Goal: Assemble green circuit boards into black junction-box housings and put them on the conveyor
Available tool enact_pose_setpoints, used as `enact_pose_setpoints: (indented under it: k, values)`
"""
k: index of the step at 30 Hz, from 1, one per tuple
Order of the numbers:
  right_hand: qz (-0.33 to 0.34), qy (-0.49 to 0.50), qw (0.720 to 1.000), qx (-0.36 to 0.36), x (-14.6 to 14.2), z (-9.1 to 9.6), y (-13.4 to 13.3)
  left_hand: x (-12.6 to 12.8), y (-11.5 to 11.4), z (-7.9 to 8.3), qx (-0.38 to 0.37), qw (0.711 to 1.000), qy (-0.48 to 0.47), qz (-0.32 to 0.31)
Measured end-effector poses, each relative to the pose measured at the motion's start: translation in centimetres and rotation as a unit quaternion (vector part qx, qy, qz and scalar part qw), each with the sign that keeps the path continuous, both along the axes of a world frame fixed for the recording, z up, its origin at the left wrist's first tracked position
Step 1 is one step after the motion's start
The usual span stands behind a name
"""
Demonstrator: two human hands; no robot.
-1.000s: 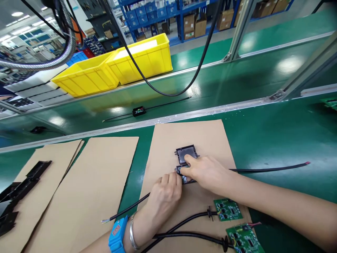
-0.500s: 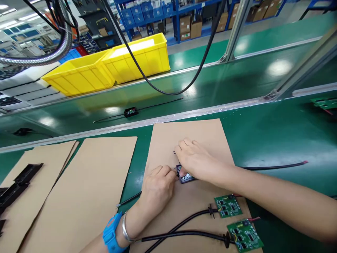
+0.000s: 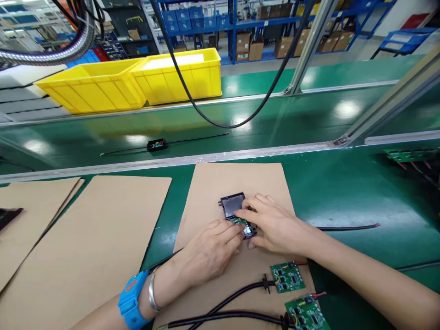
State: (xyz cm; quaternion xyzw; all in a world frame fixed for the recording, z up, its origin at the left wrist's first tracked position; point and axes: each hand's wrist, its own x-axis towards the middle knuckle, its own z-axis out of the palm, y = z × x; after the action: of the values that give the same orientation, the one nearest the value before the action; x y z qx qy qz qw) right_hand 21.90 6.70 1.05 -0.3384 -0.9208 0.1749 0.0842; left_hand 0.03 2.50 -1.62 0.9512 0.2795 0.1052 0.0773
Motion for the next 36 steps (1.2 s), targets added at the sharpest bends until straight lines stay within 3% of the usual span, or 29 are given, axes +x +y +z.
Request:
enact_pose_setpoints:
  k: [9,16,20,23,29,32,36]
  values:
    - [0.005,0.020,0.999,-0.050,-0.3,0.1,-0.1,-0.9,1.5,0.7,-0.030,0.998,-0.046,-0.034]
    - [0.008,0.035,0.998,-0.050,0.5,0.0,-0.2,-1.1,1.5,0.4,-0.034,0.997,-0.060,-0.038]
    - [-0.053,0.040,0.997,-0.049,2.4,0.1,-1.3,-1.1,1.3,0.2,-0.031,0.997,-0.061,-0.039]
    - [-0.094,0.012,0.991,-0.094,3.1,0.2,-1.8,-1.1,1.2,0.2,-0.029,0.997,-0.060,-0.042]
    - [-0.083,-0.016,0.974,-0.211,1.7,1.4,-0.8,-1.1,0.7,0.6,-0.028,0.997,-0.067,-0.036]
    - [-0.051,0.036,0.987,-0.147,0.6,1.2,-0.7,-1.2,0.7,0.7,-0.039,0.996,-0.067,-0.046]
    - [0.053,0.062,0.997,-0.017,0.2,-0.3,-0.9,-1.2,0.7,0.7,-0.042,0.995,-0.077,-0.049]
